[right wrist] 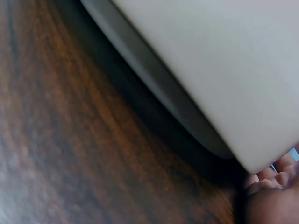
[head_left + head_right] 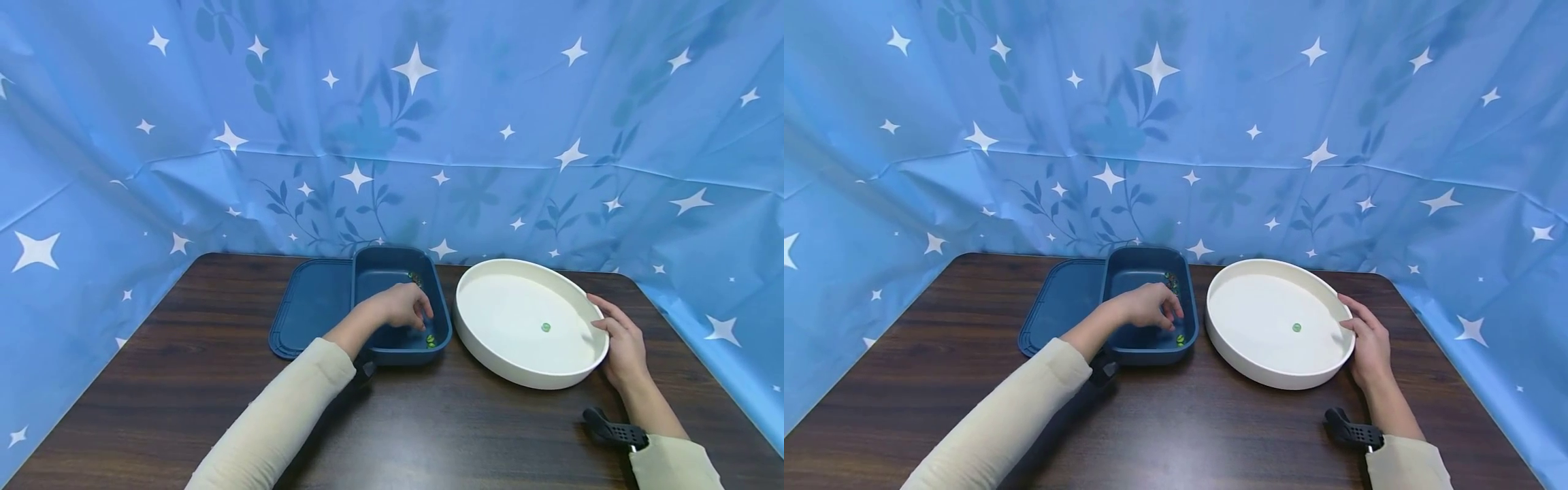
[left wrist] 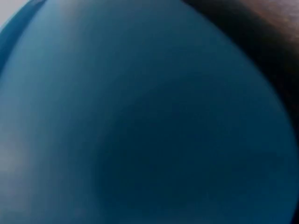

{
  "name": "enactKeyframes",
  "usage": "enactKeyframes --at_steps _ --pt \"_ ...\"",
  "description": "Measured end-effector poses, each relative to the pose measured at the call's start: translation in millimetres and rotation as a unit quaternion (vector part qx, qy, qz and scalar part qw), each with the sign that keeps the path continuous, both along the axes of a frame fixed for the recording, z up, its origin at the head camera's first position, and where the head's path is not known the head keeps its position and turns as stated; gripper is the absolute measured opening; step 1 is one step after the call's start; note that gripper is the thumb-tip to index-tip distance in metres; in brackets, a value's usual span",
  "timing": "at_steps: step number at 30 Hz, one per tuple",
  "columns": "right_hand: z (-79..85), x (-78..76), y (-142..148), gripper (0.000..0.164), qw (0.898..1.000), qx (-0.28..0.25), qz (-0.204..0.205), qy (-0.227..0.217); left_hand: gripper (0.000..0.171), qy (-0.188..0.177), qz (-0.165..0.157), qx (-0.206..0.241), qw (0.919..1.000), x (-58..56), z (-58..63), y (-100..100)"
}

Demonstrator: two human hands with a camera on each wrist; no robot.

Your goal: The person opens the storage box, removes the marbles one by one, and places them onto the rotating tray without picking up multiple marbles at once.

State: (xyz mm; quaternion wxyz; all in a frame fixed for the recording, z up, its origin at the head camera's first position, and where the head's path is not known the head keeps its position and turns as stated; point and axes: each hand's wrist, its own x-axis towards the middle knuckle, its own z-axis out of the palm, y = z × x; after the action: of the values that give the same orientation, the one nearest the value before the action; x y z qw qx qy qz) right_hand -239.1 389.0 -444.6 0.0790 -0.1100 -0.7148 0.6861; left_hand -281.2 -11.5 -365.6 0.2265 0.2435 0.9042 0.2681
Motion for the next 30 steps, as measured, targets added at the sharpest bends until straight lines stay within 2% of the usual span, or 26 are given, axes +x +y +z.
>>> enactKeyframes --at_steps 5,10,18,26,30 --pt "0.9 -0.3 0.0 0.055 1.000 0.008 -0.011 -0.009 0.022 0.005 -0.022 -0.020 0.9996 -1.3 -8.0 4.2" --pt "0.6 -0.4 -2.0 0.056 1.000 0.011 -0.013 -0.006 0.016 0.014 -0.027 -0.026 0.9992 -0.5 -12.1 5.5" --pt "0.8 -0.2 -3.3 0.055 1.000 0.021 -0.010 -0.002 0.003 0.027 -0.037 -0.010 0.9989 1.6 -18.4 7.2" --pt "0.6 -0.6 -3.0 0.056 1.000 0.024 -0.012 -0.006 0.004 0.031 -0.040 -0.008 0.9987 2.7 -17.3 8.1" --pt "-0.1 -0.5 -2.7 0.056 1.000 0.025 -0.014 -0.005 0.005 0.034 -0.030 0.005 0.9990 2.2 -13.0 7.0"
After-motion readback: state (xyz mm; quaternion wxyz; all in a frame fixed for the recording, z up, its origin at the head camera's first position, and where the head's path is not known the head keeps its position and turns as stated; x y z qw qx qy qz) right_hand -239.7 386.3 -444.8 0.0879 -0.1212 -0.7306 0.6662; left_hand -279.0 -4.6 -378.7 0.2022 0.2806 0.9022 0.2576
